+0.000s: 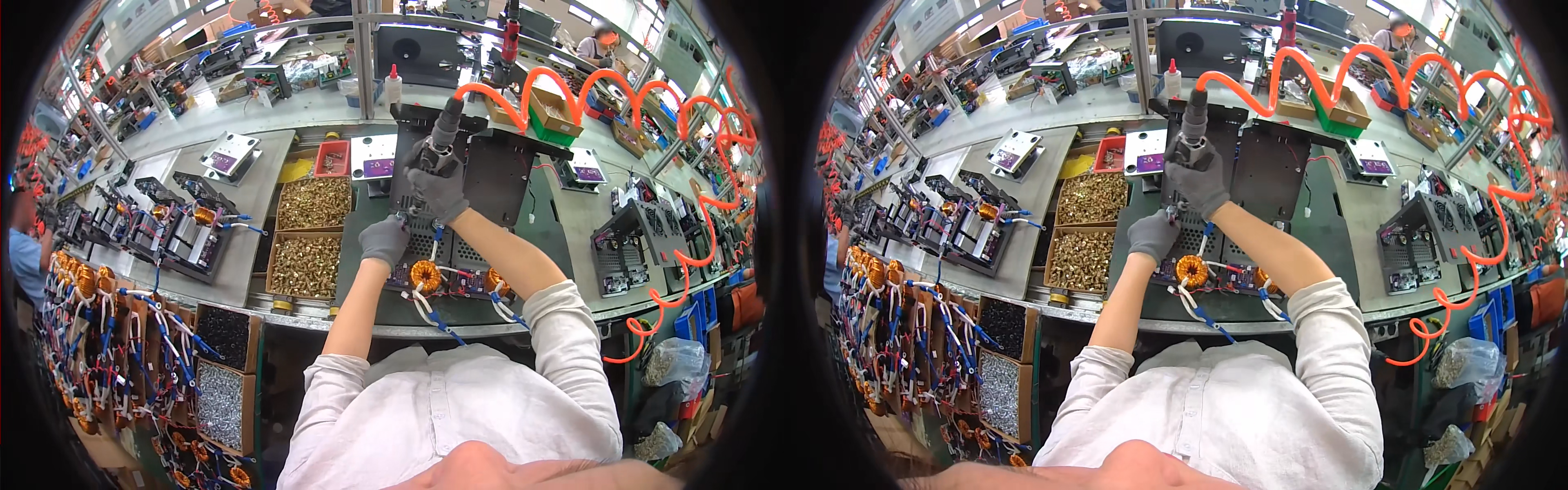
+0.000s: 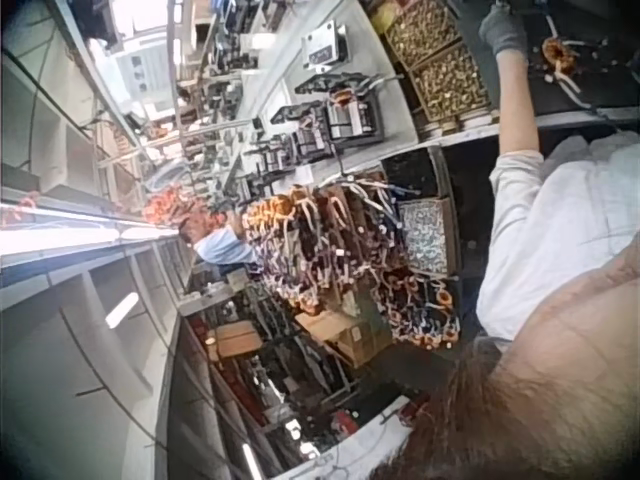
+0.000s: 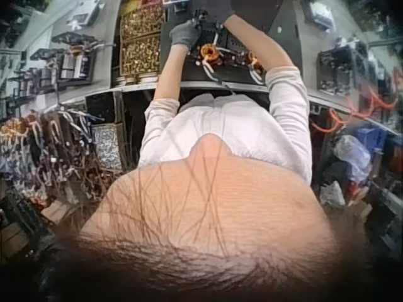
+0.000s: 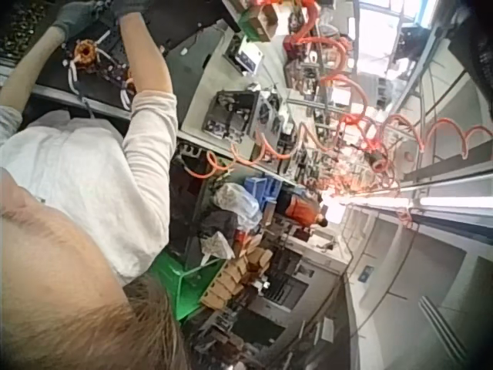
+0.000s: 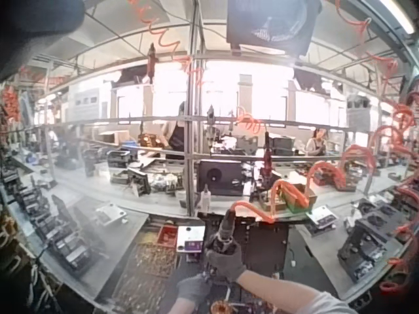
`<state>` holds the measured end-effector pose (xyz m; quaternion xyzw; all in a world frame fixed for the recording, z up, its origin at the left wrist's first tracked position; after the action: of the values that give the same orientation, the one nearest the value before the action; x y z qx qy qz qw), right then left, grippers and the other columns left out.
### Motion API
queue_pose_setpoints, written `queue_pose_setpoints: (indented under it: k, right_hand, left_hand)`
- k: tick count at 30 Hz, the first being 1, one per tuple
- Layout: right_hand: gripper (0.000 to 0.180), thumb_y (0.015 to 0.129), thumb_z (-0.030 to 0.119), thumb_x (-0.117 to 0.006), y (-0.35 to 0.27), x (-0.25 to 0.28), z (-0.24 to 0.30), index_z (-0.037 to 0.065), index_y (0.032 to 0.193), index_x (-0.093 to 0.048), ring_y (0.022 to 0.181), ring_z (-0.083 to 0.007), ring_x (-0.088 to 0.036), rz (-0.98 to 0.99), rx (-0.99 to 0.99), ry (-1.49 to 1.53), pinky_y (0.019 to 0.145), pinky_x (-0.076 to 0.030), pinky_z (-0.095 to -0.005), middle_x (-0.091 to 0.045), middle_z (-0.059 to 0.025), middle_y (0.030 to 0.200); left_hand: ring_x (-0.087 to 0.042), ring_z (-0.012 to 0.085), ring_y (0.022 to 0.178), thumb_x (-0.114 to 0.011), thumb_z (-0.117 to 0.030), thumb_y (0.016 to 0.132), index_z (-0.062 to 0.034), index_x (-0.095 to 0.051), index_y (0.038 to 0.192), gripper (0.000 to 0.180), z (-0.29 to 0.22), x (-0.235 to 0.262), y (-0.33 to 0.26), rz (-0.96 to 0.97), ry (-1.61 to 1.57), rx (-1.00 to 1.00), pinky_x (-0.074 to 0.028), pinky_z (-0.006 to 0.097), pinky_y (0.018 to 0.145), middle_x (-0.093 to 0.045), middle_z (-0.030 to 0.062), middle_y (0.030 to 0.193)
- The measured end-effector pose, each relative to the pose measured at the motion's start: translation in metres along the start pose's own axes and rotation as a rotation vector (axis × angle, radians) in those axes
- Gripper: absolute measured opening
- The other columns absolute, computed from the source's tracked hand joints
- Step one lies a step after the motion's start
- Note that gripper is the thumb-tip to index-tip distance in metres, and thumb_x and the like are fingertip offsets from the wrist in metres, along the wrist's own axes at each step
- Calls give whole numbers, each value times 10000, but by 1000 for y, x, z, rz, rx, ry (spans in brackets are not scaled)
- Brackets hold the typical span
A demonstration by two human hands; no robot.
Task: The person assembles electronic power supply units on a factory workbench. They place copper wire coils into the metal chassis, connect wiring, and use a pneumatic screwdriver to secure components and screws. The person handles multiple units sequentially, moving them along the assembly line.
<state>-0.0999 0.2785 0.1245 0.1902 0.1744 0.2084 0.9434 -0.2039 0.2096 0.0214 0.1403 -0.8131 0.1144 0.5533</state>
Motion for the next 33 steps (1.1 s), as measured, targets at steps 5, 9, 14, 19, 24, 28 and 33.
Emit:
queue_pose_setpoints:
  k: [5, 9, 14, 19, 24, 28, 33]
  right_hand:
    - [295, 726, -38, -691, 3, -13, -55, 49, 991, -597, 760, -79, -597, 22, -14, -162, 673, -512, -260, -634, 5, 853]
    - [143, 751, -10, -672, 8, -20, -60, 60, 869, -634, 619, -56, -569, -38, -48, -255, 530, -458, -227, -625, 25, 744]
    - [117, 748, 1, -691, 10, -21, -64, 61, 840, -651, 565, -45, -549, -53, -71, -168, 487, -437, -223, -623, 24, 703]
    - [146, 744, 9, -705, 9, -22, -52, 44, 877, -659, 609, -61, -574, -47, -171, -175, 530, -463, -232, -633, 18, 730]
    - [217, 758, 2, -700, -2, -9, -22, 32, 963, -635, 803, -70, -626, -66, 11, -87, 685, -512, -243, -652, 6, 838]
    - [354, 721, -105, -627, -59, 6, 104, 50, 1036, -580, 755, -129, -597, 118, -52, 60, 577, -486, -277, -618, -67, 915]
    - [452, 588, -109, -621, -187, 116, 234, 84, 987, -530, 798, -169, -572, 175, 355, -558, 583, -477, -300, -498, -69, 985]
  left_hand:
    - [-701, 354, 842, -527, -417, 893, -135, -686, 961, 331, 1, -5, 4, -15, -10, -59, -545, 473, 734, -721, 147, 872]
    - [-701, 355, 851, -512, -407, 897, -137, -693, 974, 335, 6, -9, 4, 16, -37, -60, -545, 471, 746, -720, 154, 885]
    - [-699, 359, 862, -505, -414, 901, -140, -696, 993, 347, 2, -1, 0, 25, -44, -33, -544, 468, 767, -721, 156, 894]
    - [-700, 355, 835, -508, -373, 910, -133, -697, 998, 318, 3, -2, -2, -20, -42, -53, -541, 478, 736, -724, 138, 883]
    - [-696, 352, 875, -500, -379, 912, -131, -693, 1011, 330, -7, 4, -4, -7, -2, -56, -535, 477, 770, -723, 150, 907]
    - [-691, 366, 903, -499, -447, 898, -126, -691, 1008, 390, 7, -1, -1, -14, -30, -2, -536, 476, 786, -719, 170, 924]
    - [-676, 388, 960, -512, -457, 896, -114, -670, 1086, 423, 0, 11, -11, 46, -82, -32, -518, 487, 850, -710, 199, 981]
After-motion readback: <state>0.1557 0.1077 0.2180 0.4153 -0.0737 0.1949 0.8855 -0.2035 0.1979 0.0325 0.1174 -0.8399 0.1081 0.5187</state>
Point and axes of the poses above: each hand's wrist, its own y-axis towards the middle knuckle, its own x-axis out of the back of the hand, z = x × y, the point moved 1 cm from there along y, towards the middle knuckle
